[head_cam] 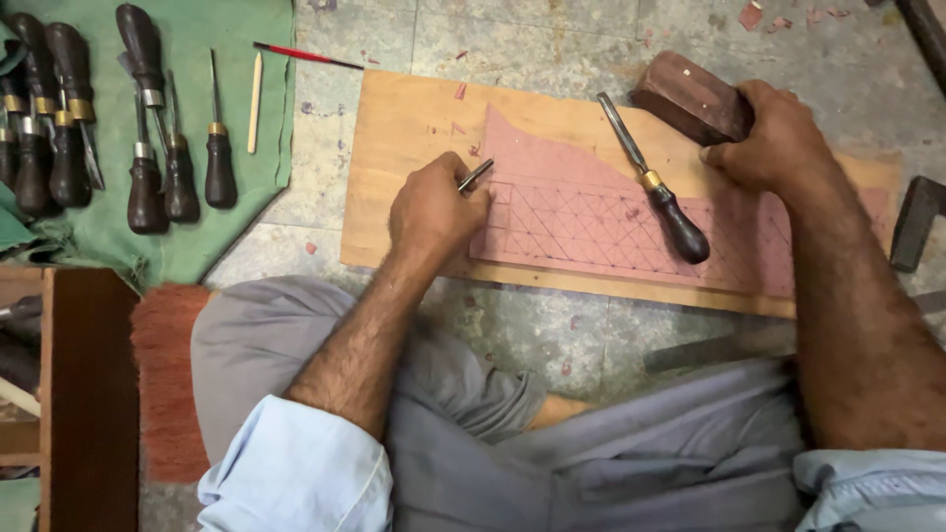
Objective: The person carves a geometric pattern into a flat piece of wood using a small chisel and a wooden mallet.
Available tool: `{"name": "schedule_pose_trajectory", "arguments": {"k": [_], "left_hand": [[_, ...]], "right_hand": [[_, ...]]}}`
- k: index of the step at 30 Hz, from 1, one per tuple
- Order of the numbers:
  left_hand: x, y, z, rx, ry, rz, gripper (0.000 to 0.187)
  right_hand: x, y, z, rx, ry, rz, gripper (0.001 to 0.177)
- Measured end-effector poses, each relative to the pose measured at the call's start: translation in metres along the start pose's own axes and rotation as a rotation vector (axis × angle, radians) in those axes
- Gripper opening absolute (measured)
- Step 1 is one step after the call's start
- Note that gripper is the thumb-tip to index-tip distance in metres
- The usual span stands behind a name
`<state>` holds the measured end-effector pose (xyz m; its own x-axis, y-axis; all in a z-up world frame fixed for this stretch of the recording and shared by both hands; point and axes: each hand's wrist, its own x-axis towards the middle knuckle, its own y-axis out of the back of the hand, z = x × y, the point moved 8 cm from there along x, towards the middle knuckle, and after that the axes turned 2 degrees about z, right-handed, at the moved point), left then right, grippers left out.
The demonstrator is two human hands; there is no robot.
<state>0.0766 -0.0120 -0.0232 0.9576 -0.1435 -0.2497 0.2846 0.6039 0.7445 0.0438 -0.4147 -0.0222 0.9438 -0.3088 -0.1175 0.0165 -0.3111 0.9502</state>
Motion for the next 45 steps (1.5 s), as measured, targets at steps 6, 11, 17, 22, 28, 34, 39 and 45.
{"name": "schedule_pose_trajectory", "arguments": {"k": [6, 11, 17, 22, 28, 34, 39, 45], "left_hand": [[-0.014, 0.000, 0.016, 0.036, -0.141, 0.105, 0.022], [-0.053, -0.023, 0.032, 0.054, -0.286, 0.133, 0.033], [-0.064, -0.052, 0.045, 0.227, -0.205, -0.088, 0.083], [-0.059, -0.051, 0.047, 0.271, -0.257, -0.072, 0.059], [-0.034, -0.026, 0.042, 0.210, -0.212, -0.162, 0.023], [0.000, 0.041, 0.005, -0.163, -0.144, 0.081, 0.025], [0.007, 0.023, -0.011, -0.079, -0.074, -0.029, 0.023], [0.000, -0.002, -0.009, -0.007, 0.129, -0.227, 0.025]], "right_hand": [[-0.003, 0.002, 0.006, -0.019, -0.008, 0.001, 0.077], [-0.001, -0.001, 0.010, -0.012, 0.065, 0.038, 0.078], [0.000, -0.002, 0.010, 0.002, 0.047, 0.018, 0.075], [-0.001, 0.001, 0.007, 0.009, 0.050, 0.019, 0.076], [-0.004, 0.008, -0.004, 0.046, 0.018, -0.009, 0.077], [-0.009, 0.028, -0.029, -0.155, 0.242, 0.233, 0.070], [-0.005, 0.016, -0.019, -0.081, 0.128, 0.080, 0.066], [-0.003, 0.014, -0.018, -0.089, 0.120, 0.060, 0.063]]}}
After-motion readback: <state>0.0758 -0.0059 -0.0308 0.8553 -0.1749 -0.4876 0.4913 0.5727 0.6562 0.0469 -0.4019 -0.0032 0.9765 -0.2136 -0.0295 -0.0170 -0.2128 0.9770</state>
